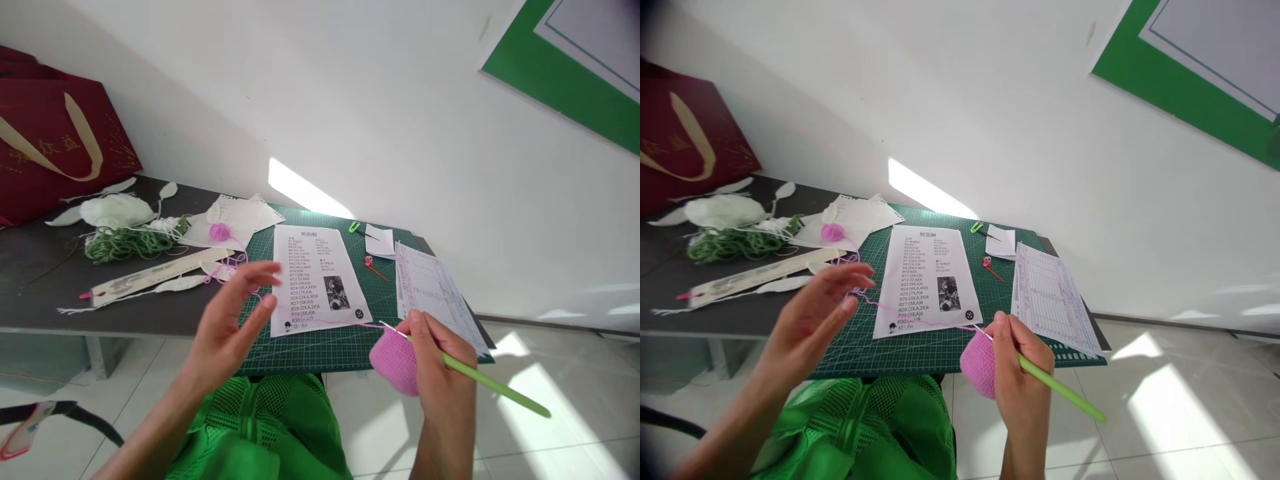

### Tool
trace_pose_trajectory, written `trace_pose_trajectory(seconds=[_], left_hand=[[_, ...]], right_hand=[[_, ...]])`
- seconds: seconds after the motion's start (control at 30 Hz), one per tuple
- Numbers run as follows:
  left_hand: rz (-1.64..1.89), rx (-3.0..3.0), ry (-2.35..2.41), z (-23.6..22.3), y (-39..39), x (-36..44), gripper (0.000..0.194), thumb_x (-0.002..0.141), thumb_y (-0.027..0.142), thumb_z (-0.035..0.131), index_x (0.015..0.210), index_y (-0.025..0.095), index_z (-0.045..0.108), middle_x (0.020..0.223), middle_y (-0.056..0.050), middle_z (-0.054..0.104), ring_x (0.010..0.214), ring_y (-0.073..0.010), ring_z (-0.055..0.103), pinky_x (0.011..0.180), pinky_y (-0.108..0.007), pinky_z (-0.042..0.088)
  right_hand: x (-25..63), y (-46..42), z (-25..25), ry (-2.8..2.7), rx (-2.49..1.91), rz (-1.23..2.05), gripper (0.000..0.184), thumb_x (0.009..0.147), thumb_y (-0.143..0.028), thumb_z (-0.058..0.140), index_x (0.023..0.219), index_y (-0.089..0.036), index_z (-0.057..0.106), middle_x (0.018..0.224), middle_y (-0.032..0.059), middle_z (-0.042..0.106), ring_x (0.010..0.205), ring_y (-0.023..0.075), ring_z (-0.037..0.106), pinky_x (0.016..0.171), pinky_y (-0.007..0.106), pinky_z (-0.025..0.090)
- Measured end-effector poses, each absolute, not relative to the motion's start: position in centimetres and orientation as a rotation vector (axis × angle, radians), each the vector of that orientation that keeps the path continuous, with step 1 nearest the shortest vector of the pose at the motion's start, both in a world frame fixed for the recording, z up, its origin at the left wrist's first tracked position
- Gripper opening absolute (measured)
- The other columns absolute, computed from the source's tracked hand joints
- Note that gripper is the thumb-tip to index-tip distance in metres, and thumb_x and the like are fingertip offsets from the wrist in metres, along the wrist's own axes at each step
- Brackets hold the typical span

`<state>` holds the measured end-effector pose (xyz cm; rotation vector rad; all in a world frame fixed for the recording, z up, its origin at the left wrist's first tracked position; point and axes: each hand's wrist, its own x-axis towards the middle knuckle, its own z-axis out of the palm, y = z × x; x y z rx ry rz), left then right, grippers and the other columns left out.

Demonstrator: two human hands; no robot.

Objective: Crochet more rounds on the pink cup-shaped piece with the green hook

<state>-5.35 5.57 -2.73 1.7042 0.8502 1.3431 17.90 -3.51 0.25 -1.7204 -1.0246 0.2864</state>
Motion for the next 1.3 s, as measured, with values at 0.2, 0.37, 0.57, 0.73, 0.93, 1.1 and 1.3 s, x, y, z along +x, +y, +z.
trace_pose_trajectory(seconds=[0.2,0.37,0.57,0.73,0.93,1.1,1.3], left_hand=[[0.429,1.185,0.132,-3.8,2.7,-1.7,0.044,0.098,0.050,0.043,0.097,0.014,0.069,0.069,-0.004,0.062,0.057,-0.0119,0.055,0.057,-0.024,0.044],[0.683,0.835,0.191,-4.9,2.2,1.5,0.035,0.098,0.041,0.050,0.092,0.013,0.069,0.066,-0.001,0.061,0.055,-0.0072,0.050,0.058,-0.020,0.040],[0.787,0.233,0.069,-3.5,3.0,2.4,0.031,0.102,0.024,0.039,0.109,0.012,0.066,0.094,-0.006,0.070,0.087,-0.0118,0.067,0.101,-0.036,0.046],[0.918,0.324,0.130,-3.0,3.4,1.8,0.035,0.103,0.021,0.032,0.117,0.016,0.064,0.108,-0.006,0.070,0.104,-0.0132,0.066,0.111,-0.038,0.040],[1.161,1.877,0.373,-5.0,1.9,0.4,0.042,0.095,0.016,0.051,0.137,0.020,0.053,0.131,-0.010,0.062,0.128,-0.0232,0.052,0.117,-0.041,0.030],[1.287,2.087,0.554,-5.7,1.2,0.9,0.022,0.091,0.011,0.055,0.110,0.015,0.066,0.100,-0.010,0.069,0.095,-0.0187,0.061,0.097,-0.035,0.045],[0.915,1.146,0.501,-4.2,1.3,1.1,0.025,0.093,0.027,0.058,0.075,0.014,0.068,0.073,-0.001,0.057,0.070,-0.0104,0.050,0.067,-0.021,0.039]], right_hand=[[17.9,-3.7,-0.3,-1.010,-1.664,0.449,0.051,0.085,-0.058,0.056,0.054,-0.017,0.059,0.047,-0.0019,0.046,0.043,0.0078,0.037,0.041,0.023,0.024],[17.6,-4.0,-0.7,-0.996,-1.610,0.530,0.047,0.086,-0.055,0.057,0.058,-0.017,0.059,0.057,-0.0002,0.056,0.050,0.0092,0.047,0.046,0.022,0.033],[16.4,-4.3,-0.4,-1.050,-1.552,0.587,0.045,0.087,-0.051,0.057,0.056,-0.017,0.056,0.055,-0.0015,0.053,0.049,0.0085,0.043,0.045,0.022,0.031],[15.4,-4.5,-0.3,-1.001,-1.536,0.625,0.043,0.089,-0.048,0.055,0.058,-0.018,0.056,0.060,-0.0009,0.057,0.051,0.0095,0.046,0.048,0.024,0.033],[15.5,-4.6,-0.3,-1.065,-1.557,0.541,0.044,0.091,-0.046,0.053,0.058,-0.018,0.056,0.057,-0.0006,0.055,0.052,0.0096,0.046,0.047,0.023,0.030],[15.9,-4.3,-0.7,-1.189,-1.605,0.373,0.044,0.092,-0.043,0.052,0.057,-0.017,0.056,0.053,-0.0021,0.053,0.048,0.0072,0.044,0.045,0.020,0.033],[15.3,-4.2,-0.6,-1.247,-1.644,0.241,0.044,0.093,-0.040,0.051,0.056,-0.017,0.049,0.050,-0.0030,0.052,0.045,0.0066,0.042,0.044,0.020,0.030]])
